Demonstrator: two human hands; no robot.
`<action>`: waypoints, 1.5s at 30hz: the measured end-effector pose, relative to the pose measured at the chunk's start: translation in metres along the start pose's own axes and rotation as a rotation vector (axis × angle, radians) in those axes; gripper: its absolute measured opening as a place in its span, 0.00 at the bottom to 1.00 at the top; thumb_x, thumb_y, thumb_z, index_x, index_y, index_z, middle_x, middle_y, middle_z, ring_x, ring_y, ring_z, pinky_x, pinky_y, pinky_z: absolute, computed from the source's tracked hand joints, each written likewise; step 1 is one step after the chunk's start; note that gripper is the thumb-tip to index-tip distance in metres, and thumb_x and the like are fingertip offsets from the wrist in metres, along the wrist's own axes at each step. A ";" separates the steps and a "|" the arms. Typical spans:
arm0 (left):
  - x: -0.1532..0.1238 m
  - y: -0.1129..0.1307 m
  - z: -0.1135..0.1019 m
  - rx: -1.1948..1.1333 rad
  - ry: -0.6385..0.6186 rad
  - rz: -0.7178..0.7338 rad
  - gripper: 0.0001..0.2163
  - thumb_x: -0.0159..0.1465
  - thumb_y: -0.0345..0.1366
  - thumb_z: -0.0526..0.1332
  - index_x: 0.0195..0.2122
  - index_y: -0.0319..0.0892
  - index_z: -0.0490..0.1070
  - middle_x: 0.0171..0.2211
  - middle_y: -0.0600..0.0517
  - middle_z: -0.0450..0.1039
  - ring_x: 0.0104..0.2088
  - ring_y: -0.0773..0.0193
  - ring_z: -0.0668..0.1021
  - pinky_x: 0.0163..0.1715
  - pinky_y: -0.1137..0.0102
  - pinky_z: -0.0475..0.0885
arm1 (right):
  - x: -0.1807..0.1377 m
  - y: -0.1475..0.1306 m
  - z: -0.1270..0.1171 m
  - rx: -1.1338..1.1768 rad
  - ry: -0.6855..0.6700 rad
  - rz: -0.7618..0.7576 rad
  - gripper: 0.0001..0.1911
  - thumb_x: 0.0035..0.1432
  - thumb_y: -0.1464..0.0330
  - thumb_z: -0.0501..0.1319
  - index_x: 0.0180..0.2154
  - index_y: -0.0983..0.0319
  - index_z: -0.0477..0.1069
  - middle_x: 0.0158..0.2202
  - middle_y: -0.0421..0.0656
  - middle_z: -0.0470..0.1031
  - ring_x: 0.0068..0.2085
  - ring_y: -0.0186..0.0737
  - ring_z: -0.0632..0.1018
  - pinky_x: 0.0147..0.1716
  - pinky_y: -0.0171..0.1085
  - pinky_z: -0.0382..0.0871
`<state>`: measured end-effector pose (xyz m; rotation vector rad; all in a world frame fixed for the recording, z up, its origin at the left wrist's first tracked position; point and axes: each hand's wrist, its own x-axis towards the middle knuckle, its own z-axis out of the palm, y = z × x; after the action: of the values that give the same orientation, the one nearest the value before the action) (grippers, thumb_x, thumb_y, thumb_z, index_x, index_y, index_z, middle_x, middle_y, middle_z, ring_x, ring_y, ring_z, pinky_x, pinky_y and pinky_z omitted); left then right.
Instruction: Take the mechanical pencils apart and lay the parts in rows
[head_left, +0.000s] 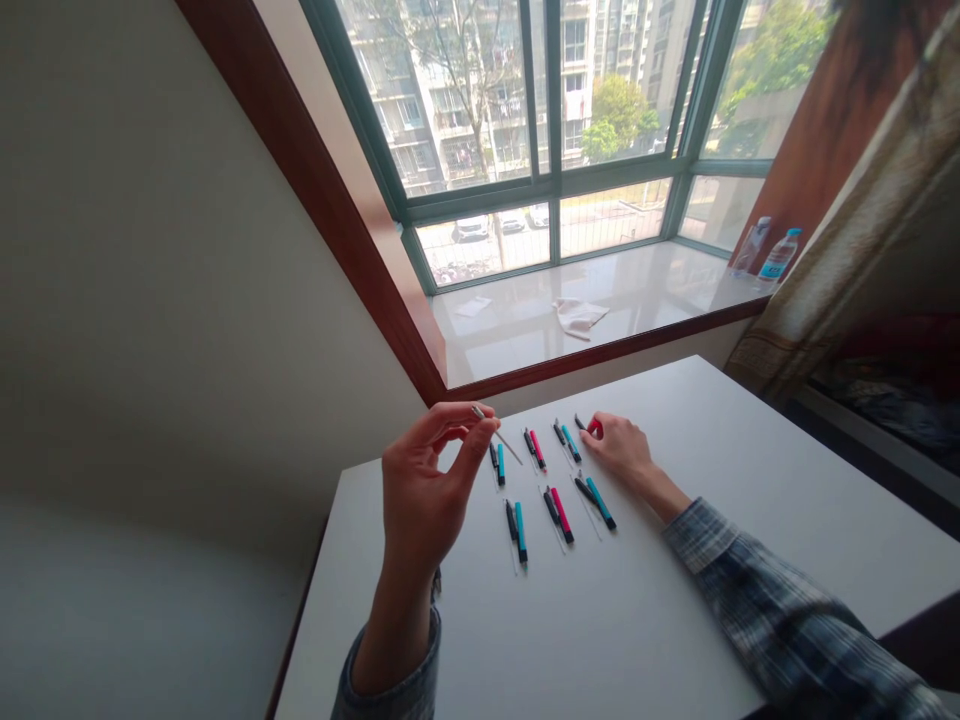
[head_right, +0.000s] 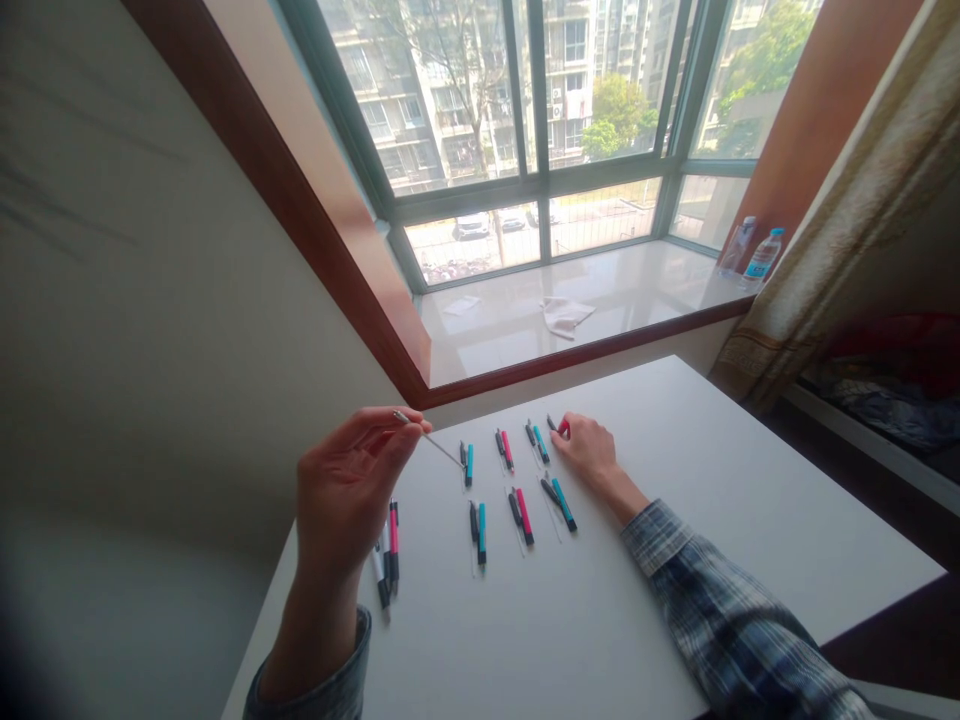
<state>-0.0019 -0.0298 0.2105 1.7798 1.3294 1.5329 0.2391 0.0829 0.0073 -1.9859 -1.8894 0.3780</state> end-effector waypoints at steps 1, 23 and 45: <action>0.000 0.001 0.001 -0.001 0.000 -0.001 0.05 0.64 0.39 0.69 0.37 0.44 0.80 0.35 0.50 0.83 0.36 0.60 0.84 0.39 0.66 0.81 | 0.001 0.000 0.000 -0.004 0.004 -0.001 0.13 0.66 0.57 0.61 0.37 0.59 0.77 0.37 0.45 0.81 0.35 0.40 0.77 0.32 0.36 0.58; -0.001 0.000 0.003 -0.004 -0.055 -0.012 0.05 0.64 0.39 0.69 0.38 0.45 0.80 0.36 0.51 0.83 0.37 0.59 0.84 0.40 0.65 0.81 | 0.005 0.000 0.002 -0.021 0.020 0.014 0.14 0.66 0.55 0.61 0.37 0.59 0.76 0.37 0.46 0.82 0.37 0.43 0.79 0.33 0.36 0.60; -0.002 -0.002 0.006 -0.005 -0.063 0.003 0.05 0.64 0.38 0.69 0.38 0.44 0.80 0.36 0.51 0.83 0.37 0.59 0.84 0.41 0.64 0.81 | 0.009 -0.001 0.008 -0.037 0.040 -0.009 0.15 0.67 0.56 0.59 0.37 0.59 0.76 0.35 0.45 0.82 0.35 0.42 0.79 0.32 0.36 0.59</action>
<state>0.0032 -0.0294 0.2059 1.8130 1.2924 1.4676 0.2353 0.0924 0.0009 -1.9925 -1.8933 0.3003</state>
